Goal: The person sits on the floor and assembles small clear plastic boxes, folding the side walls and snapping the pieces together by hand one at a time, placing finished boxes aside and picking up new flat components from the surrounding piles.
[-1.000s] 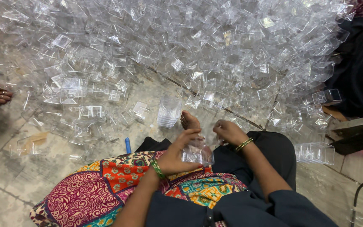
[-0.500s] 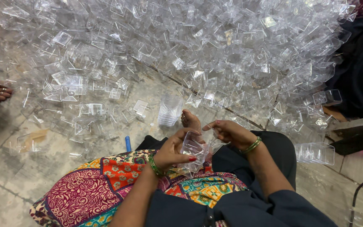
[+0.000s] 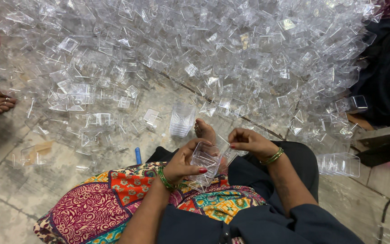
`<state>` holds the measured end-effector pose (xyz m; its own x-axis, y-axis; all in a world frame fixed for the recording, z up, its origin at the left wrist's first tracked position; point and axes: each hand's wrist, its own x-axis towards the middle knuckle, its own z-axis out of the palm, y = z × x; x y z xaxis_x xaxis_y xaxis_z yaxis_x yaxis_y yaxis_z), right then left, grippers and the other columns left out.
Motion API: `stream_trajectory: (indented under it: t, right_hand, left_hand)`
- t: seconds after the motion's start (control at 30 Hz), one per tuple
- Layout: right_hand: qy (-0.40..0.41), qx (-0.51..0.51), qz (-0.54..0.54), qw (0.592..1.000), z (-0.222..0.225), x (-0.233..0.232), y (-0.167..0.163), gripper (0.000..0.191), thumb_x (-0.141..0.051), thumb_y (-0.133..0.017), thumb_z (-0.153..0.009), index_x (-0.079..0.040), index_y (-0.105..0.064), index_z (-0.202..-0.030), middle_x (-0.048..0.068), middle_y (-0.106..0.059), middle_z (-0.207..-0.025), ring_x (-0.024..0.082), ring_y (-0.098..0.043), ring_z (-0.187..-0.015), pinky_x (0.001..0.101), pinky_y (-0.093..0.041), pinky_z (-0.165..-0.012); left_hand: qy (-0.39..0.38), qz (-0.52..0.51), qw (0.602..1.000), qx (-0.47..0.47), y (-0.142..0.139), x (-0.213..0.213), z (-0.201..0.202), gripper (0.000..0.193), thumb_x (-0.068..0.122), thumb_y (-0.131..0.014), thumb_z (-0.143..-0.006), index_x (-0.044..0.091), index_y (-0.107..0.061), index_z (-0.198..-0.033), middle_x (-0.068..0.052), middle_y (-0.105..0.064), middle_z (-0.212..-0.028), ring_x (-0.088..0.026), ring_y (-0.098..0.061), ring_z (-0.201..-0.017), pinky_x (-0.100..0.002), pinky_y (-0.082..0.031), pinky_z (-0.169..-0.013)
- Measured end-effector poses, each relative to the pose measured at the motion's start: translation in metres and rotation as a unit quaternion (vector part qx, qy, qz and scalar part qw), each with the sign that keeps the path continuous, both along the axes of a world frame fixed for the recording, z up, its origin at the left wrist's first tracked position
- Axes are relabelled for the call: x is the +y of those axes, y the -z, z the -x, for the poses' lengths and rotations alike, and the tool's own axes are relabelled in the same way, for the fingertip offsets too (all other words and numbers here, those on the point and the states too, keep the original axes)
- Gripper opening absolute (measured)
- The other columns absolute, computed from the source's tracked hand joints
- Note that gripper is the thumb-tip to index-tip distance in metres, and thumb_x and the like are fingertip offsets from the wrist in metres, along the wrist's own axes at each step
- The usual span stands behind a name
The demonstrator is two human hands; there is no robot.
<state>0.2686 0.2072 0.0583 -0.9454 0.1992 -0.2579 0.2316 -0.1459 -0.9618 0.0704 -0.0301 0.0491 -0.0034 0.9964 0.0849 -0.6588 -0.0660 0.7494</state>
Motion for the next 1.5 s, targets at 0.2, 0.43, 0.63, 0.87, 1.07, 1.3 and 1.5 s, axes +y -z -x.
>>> stream_trajectory:
  t: [0.2, 0.43, 0.63, 0.87, 1.07, 1.3, 1.5]
  right_hand:
    - [-0.030, -0.027, 0.024, 0.999, 0.015, -0.021, -0.013, 0.046, -0.028, -0.069, -0.088, -0.015, -0.057, -0.131, 0.004, -0.068, -0.119, 0.013, -0.063, -0.113, 0.0311, -0.052, -0.095]
    - [0.231, 0.095, -0.039, 0.967, 0.008, -0.006, -0.002, 0.025, -0.010, -0.078, -0.089, -0.005, -0.061, -0.107, 0.019, -0.066, -0.126, 0.029, -0.067, -0.119, 0.0422, -0.055, -0.100]
    - [0.143, 0.239, -0.052, 0.959, 0.018, -0.039, -0.021, 0.027, -0.008, -0.079, -0.090, -0.005, -0.058, -0.106, 0.014, -0.059, -0.137, 0.028, -0.059, -0.131, 0.0449, -0.050, -0.113]
    - [-0.042, 0.110, -0.144, 0.983, 0.020, -0.040, -0.030, 0.053, -0.039, -0.069, -0.095, -0.009, -0.051, -0.135, 0.012, -0.054, -0.148, 0.023, -0.049, -0.142, 0.0410, -0.037, -0.118]
    - [0.222, -0.117, -0.385, 0.888, -0.001, 0.021, 0.007, 0.074, -0.048, -0.078, -0.088, -0.005, -0.051, -0.142, 0.021, -0.056, -0.142, 0.034, -0.055, -0.134, 0.0460, -0.044, -0.112]
    - [0.306, -0.311, -0.573, 0.693, 0.002, 0.031, 0.042, 0.068, -0.034, -0.084, -0.079, -0.010, -0.056, -0.136, 0.025, -0.055, -0.135, 0.045, -0.060, -0.115, 0.0535, -0.051, -0.094]
    - [0.394, -0.199, -0.520, 0.731, -0.010, 0.044, 0.032, 0.023, -0.017, -0.072, -0.094, -0.012, -0.071, -0.116, 0.012, -0.075, -0.108, 0.032, -0.074, -0.101, 0.0452, -0.058, -0.091]
  left_hand:
    - [0.035, 0.015, 0.999, -0.001, 0.002, 0.003, -0.006, 0.076, 0.001, -0.083, -0.075, 0.004, -0.048, -0.143, -0.007, -0.057, -0.144, -0.021, -0.057, -0.134, -0.038, -0.047, -0.115]
    - [-0.105, 0.038, 0.984, 0.139, 0.013, 0.007, -0.006, 0.079, 0.008, -0.085, -0.077, 0.010, -0.046, -0.146, -0.005, -0.054, -0.140, -0.018, -0.055, -0.131, -0.037, -0.048, -0.110]
    - [-0.119, 0.081, 0.976, 0.165, 0.025, 0.017, -0.019, 0.082, 0.011, -0.088, -0.077, 0.009, -0.044, -0.146, -0.009, -0.058, -0.138, -0.021, -0.057, -0.129, -0.037, -0.049, -0.110]
    - [-0.215, -0.003, 0.951, 0.220, 0.019, 0.014, -0.015, 0.085, 0.011, -0.074, -0.093, 0.010, -0.024, -0.161, -0.009, -0.030, -0.166, -0.021, -0.031, -0.153, -0.037, -0.028, -0.124]
    - [-0.184, 0.013, 0.967, 0.176, 0.022, 0.018, -0.016, 0.075, 0.015, -0.072, -0.095, 0.010, -0.030, -0.158, -0.011, -0.035, -0.164, -0.022, -0.038, -0.150, -0.036, -0.031, -0.121]
    - [-0.209, 0.034, 0.962, 0.172, 0.030, 0.018, -0.015, 0.065, 0.025, -0.068, -0.100, 0.009, -0.038, -0.156, -0.013, -0.044, -0.157, -0.021, -0.041, -0.146, -0.034, -0.032, -0.119]
    - [-0.181, 0.056, 0.979, 0.080, 0.019, 0.013, -0.014, 0.066, 0.029, -0.068, -0.098, 0.011, -0.039, -0.154, -0.009, -0.048, -0.153, -0.020, -0.047, -0.139, -0.035, -0.039, -0.114]
